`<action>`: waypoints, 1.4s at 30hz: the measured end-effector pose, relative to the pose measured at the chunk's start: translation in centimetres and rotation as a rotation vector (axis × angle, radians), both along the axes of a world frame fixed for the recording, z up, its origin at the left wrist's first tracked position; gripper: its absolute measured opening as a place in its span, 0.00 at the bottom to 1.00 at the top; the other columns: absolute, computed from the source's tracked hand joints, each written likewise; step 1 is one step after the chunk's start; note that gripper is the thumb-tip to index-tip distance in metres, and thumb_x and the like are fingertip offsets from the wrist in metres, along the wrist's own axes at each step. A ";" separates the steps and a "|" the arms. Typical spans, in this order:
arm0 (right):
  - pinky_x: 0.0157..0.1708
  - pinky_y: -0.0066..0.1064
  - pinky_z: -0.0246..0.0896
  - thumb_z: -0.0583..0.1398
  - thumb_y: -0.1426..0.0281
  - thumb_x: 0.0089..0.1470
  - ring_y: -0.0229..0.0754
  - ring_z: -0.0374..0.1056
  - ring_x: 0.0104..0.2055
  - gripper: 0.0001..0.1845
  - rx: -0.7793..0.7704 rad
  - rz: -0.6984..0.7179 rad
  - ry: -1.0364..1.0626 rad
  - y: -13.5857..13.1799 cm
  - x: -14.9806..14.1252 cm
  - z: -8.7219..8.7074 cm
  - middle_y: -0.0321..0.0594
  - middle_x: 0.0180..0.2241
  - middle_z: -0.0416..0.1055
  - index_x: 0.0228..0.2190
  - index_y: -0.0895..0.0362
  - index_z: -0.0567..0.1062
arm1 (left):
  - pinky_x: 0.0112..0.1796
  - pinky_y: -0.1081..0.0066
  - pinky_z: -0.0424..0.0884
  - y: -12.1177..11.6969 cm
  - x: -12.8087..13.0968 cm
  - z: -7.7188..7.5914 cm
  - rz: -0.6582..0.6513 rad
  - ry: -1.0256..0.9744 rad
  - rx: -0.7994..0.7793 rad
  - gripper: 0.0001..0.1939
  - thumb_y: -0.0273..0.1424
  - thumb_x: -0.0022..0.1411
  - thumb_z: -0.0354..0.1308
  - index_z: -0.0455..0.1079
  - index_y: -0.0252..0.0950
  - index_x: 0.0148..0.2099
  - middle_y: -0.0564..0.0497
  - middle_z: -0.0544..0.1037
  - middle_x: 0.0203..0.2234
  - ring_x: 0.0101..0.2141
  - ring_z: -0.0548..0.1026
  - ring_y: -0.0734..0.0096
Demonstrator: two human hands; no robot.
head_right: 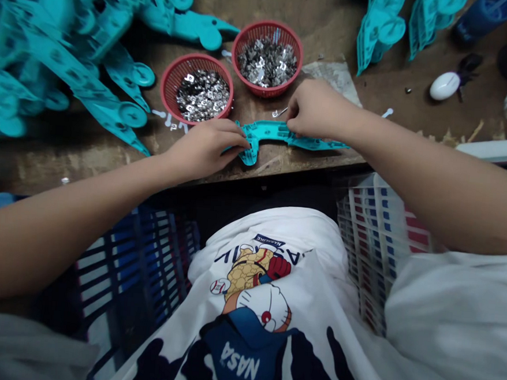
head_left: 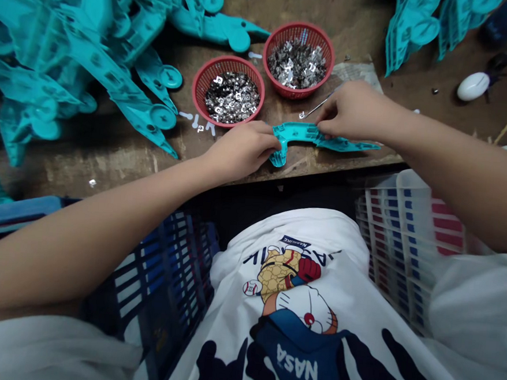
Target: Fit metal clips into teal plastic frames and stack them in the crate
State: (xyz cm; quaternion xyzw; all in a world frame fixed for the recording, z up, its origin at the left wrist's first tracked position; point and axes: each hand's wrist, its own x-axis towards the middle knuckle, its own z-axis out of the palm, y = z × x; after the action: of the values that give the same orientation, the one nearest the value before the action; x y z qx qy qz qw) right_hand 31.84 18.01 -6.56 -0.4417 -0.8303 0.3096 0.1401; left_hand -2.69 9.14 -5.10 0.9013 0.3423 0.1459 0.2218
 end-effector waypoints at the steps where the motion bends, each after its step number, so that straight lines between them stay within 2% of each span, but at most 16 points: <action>1: 0.50 0.51 0.86 0.83 0.62 0.60 0.57 0.84 0.39 0.06 0.047 0.004 0.001 -0.1 0.0 -0.1 0.39 0.26 0.84 0.33 0.44 0.94 | 0.63 0.49 0.87 -0.1 0.1 0.0 -0.004 -0.009 -0.001 0.20 0.27 0.83 0.57 0.94 0.37 0.56 0.38 0.94 0.51 0.57 0.92 0.46; 5: 0.48 0.51 0.83 0.81 0.67 0.57 0.57 0.81 0.35 0.06 0.138 -0.011 -0.067 -1.0 -1.0 0.7 0.39 0.26 0.84 0.33 0.43 0.92 | 0.63 0.49 0.88 -0.2 0.4 0.1 -0.025 -0.010 -0.040 0.20 0.26 0.82 0.58 0.94 0.37 0.55 0.37 0.94 0.52 0.57 0.93 0.46; 8: 0.46 0.51 0.80 0.79 0.69 0.56 0.56 0.78 0.32 0.09 0.159 -0.033 -0.151 -2.2 -1.9 1.6 0.40 0.24 0.81 0.29 0.44 0.89 | 0.62 0.51 0.88 -0.2 0.6 0.6 -0.030 0.019 -0.051 0.19 0.25 0.81 0.59 0.94 0.37 0.53 0.38 0.94 0.50 0.55 0.93 0.48; 12: 0.47 0.50 0.79 0.79 0.65 0.62 0.58 0.81 0.36 0.16 0.119 0.008 -0.166 -3.5 -2.4 2.2 0.40 0.23 0.78 0.25 0.44 0.84 | 0.60 0.53 0.89 -0.1 0.6 1.5 -0.038 0.087 -0.062 0.19 0.24 0.81 0.59 0.94 0.35 0.50 0.37 0.93 0.48 0.52 0.93 0.49; 14: 0.47 0.50 0.80 0.80 0.61 0.63 0.58 0.82 0.37 0.14 0.102 0.054 -0.119 -3.6 -2.2 2.8 0.40 0.26 0.82 0.27 0.43 0.87 | 0.60 0.53 0.88 -0.2 0.4 2.1 -0.026 0.092 -0.094 0.18 0.25 0.80 0.60 0.94 0.35 0.49 0.37 0.93 0.47 0.50 0.93 0.49; 17: 0.52 0.54 0.84 0.77 0.58 0.67 0.61 0.86 0.43 0.03 0.158 0.061 -0.039 -3.3 -1.8 4.7 0.38 0.34 0.90 0.38 0.39 0.95 | 0.63 0.51 0.88 -0.3 0.3 2.6 0.089 -0.013 -0.172 0.14 0.29 0.80 0.64 0.93 0.38 0.51 0.41 0.94 0.46 0.52 0.93 0.48; 19: 0.58 0.58 0.84 0.75 0.59 0.69 0.63 0.88 0.47 0.08 0.198 0.005 -0.005 -3.3 -1.8 6.3 0.40 0.42 0.94 0.45 0.38 0.98 | 0.64 0.49 0.89 -0.5 0.6 2.9 0.217 -0.161 -0.258 0.10 0.35 0.80 0.70 0.92 0.40 0.54 0.43 0.94 0.47 0.55 0.93 0.47; 22: 0.61 0.58 0.86 0.74 0.58 0.71 0.63 0.90 0.52 0.14 0.110 0.000 0.084 -4.3 -2.8 8.1 0.38 0.50 0.96 0.53 0.38 0.99 | 0.62 0.51 0.91 -0.8 1.5 3.2 0.367 -0.405 -0.429 0.12 0.41 0.79 0.77 0.88 0.42 0.56 0.42 0.94 0.51 0.56 0.93 0.49; 26: 0.61 0.50 0.88 0.74 0.57 0.74 0.59 0.91 0.54 0.14 -0.024 0.076 0.168 -6.3 -4.9 8.2 0.39 0.52 0.96 0.55 0.41 0.98 | 0.61 0.54 0.92 -1.7 2.4 3.6 0.462 -0.563 -0.571 0.22 0.48 0.76 0.85 0.81 0.43 0.56 0.43 0.92 0.50 0.56 0.93 0.51; 29: 0.61 0.47 0.86 0.73 0.61 0.75 0.58 0.91 0.54 0.11 -0.046 0.063 0.162 -7.1 -6.1 7.8 0.41 0.51 0.96 0.51 0.43 0.98 | 0.58 0.57 0.92 -2.3 2.6 3.4 0.496 -0.598 -0.565 0.26 0.50 0.74 0.87 0.78 0.43 0.55 0.45 0.91 0.49 0.55 0.94 0.52; 31: 0.61 0.47 0.86 0.72 0.63 0.75 0.57 0.91 0.54 0.09 -0.049 0.059 0.144 -7.2 -6.4 8.0 0.41 0.50 0.95 0.48 0.44 0.97 | 0.57 0.58 0.92 -2.5 2.5 2.9 0.506 -0.575 -0.532 0.25 0.50 0.76 0.86 0.78 0.43 0.57 0.45 0.91 0.51 0.55 0.94 0.53; 34: 0.59 0.48 0.85 0.72 0.66 0.72 0.57 0.90 0.50 0.08 -0.040 0.041 0.123 -6.6 -6.1 8.6 0.41 0.47 0.95 0.43 0.45 0.96 | 0.64 0.55 0.91 -2.3 2.2 2.0 0.446 -0.439 -0.427 0.19 0.46 0.84 0.77 0.80 0.43 0.66 0.41 0.92 0.57 0.62 0.93 0.51; 37: 0.55 0.50 0.84 0.72 0.69 0.65 0.57 0.88 0.45 0.12 -0.039 -0.044 0.117 -4.9 -5.3 8.5 0.42 0.45 0.95 0.48 0.47 0.96 | 0.80 0.40 0.81 -1.8 1.6 1.1 0.208 -0.174 -0.257 0.25 0.38 0.85 0.72 0.80 0.38 0.77 0.31 0.87 0.74 0.80 0.82 0.38; 39: 0.56 0.51 0.83 0.74 0.72 0.59 0.57 0.88 0.45 0.20 -0.043 -0.078 0.082 -3.4 -4.6 7.7 0.42 0.45 0.95 0.52 0.47 0.96 | 0.87 0.29 0.69 -1.5 1.3 0.8 0.025 0.014 -0.167 0.32 0.34 0.83 0.70 0.77 0.33 0.83 0.26 0.78 0.84 0.88 0.71 0.30; 40: 0.57 0.51 0.82 0.76 0.72 0.57 0.58 0.88 0.46 0.20 -0.046 -0.080 0.057 -2.6 -4.3 7.1 0.41 0.43 0.94 0.51 0.47 0.96 | 0.88 0.27 0.66 -1.4 1.1 0.7 -0.042 0.086 -0.135 0.33 0.32 0.83 0.68 0.76 0.31 0.85 0.24 0.74 0.87 0.90 0.68 0.28; 42: 0.60 0.49 0.81 0.79 0.70 0.55 0.58 0.89 0.48 0.12 -0.057 -0.058 0.018 -1.3 -3.9 5.6 0.39 0.39 0.93 0.42 0.44 0.94 | 0.88 0.27 0.66 -1.4 0.9 0.9 -0.121 0.173 -0.094 0.33 0.29 0.84 0.64 0.77 0.31 0.85 0.24 0.70 0.89 0.90 0.67 0.29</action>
State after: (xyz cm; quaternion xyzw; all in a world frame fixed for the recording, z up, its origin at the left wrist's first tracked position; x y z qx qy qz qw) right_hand 27.97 16.67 -0.98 -0.4665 -0.8068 0.3330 0.1438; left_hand -1.81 7.69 -4.24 0.9181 0.3116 0.0378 0.2420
